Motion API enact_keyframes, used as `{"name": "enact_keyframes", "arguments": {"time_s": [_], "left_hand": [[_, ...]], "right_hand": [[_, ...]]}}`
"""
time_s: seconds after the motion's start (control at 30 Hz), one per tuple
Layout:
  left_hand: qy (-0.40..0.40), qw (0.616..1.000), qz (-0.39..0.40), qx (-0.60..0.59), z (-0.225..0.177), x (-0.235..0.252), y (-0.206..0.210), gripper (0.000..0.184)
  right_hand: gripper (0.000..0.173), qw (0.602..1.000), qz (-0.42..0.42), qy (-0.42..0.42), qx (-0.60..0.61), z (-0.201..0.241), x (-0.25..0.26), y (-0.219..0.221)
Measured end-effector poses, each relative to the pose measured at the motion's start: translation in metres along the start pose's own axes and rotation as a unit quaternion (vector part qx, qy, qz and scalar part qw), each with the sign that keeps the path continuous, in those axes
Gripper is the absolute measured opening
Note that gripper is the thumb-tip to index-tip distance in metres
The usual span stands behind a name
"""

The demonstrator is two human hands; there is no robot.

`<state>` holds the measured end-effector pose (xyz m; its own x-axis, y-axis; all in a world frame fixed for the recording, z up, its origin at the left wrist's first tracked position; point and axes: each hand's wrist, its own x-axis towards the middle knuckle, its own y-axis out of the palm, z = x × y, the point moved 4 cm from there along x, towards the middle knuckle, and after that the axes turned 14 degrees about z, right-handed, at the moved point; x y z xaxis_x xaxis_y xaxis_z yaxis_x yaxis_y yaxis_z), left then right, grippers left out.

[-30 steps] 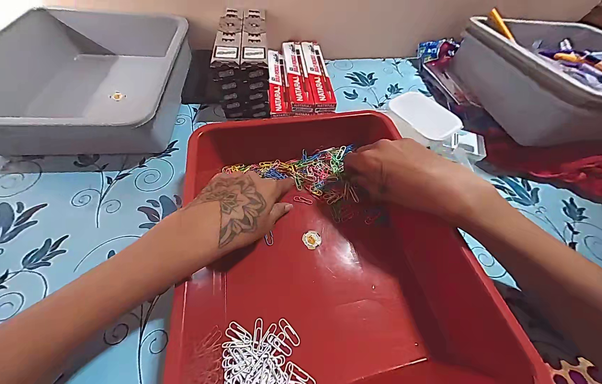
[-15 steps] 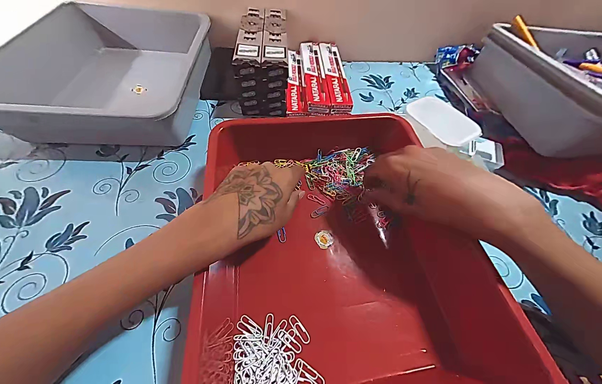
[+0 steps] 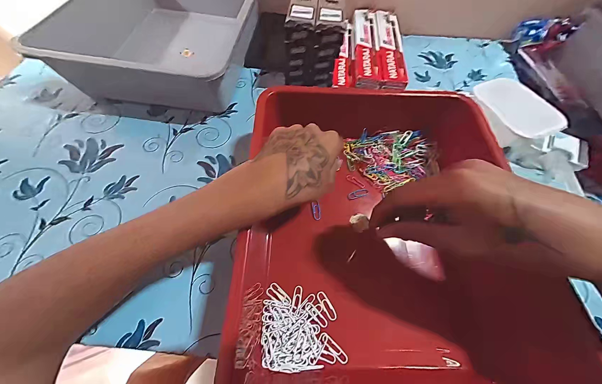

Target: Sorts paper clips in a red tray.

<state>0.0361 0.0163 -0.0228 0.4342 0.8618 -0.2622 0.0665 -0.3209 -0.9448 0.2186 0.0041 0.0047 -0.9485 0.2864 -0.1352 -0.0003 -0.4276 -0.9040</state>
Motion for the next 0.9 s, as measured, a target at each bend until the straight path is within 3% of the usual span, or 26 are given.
{"name": "enact_keyframes", "arguments": {"time_s": [0.1, 0.27, 0.4, 0.47, 0.57, 0.67, 0.77, 0.83, 0.9], "left_hand": [[0.016, 0.999, 0.036, -0.019, -0.003, 0.005, -0.001, 0.033], [0.084, 0.996, 0.022, -0.015, -0.004, 0.007, 0.004, 0.027], [0.155, 0.987, 0.021, 0.022, -0.005, 0.008, 0.010, 0.037], [0.148, 0.987, 0.052, 0.030, -0.006, 0.009, 0.013, 0.047], [0.100, 0.991, 0.084, 0.041, -0.004, 0.008, 0.016, 0.050], [0.048, 0.996, 0.046, 0.050, -0.005, -0.002, 0.012, 0.040], [0.053, 0.998, 0.020, 0.033, -0.007, -0.006, 0.007, 0.038], [0.128, 0.991, 0.004, 0.033, -0.010, -0.004, 0.011, 0.049], [0.159, 0.985, 0.024, 0.070, -0.012, 0.001, 0.018, 0.054]], "right_hand": [[0.018, 0.999, -0.022, 0.010, -0.049, 0.004, -0.002, -0.002], [0.017, 0.988, -0.024, 0.120, -0.092, -0.020, -0.007, -0.014], [0.018, 0.969, 0.019, 0.205, -0.139, -0.052, -0.008, -0.014], [0.022, 0.958, 0.049, 0.241, -0.149, -0.060, -0.007, -0.011], [0.011, 0.953, 0.057, 0.256, -0.149, -0.060, -0.003, -0.009], [0.008, 0.935, 0.035, 0.323, -0.143, -0.051, -0.002, -0.013], [0.023, 0.947, -0.013, 0.279, -0.158, -0.044, -0.003, -0.015], [0.024, 0.967, 0.016, 0.215, -0.138, -0.053, -0.002, -0.012], [0.025, 0.971, 0.058, 0.204, -0.112, -0.060, 0.001, -0.009]]}}
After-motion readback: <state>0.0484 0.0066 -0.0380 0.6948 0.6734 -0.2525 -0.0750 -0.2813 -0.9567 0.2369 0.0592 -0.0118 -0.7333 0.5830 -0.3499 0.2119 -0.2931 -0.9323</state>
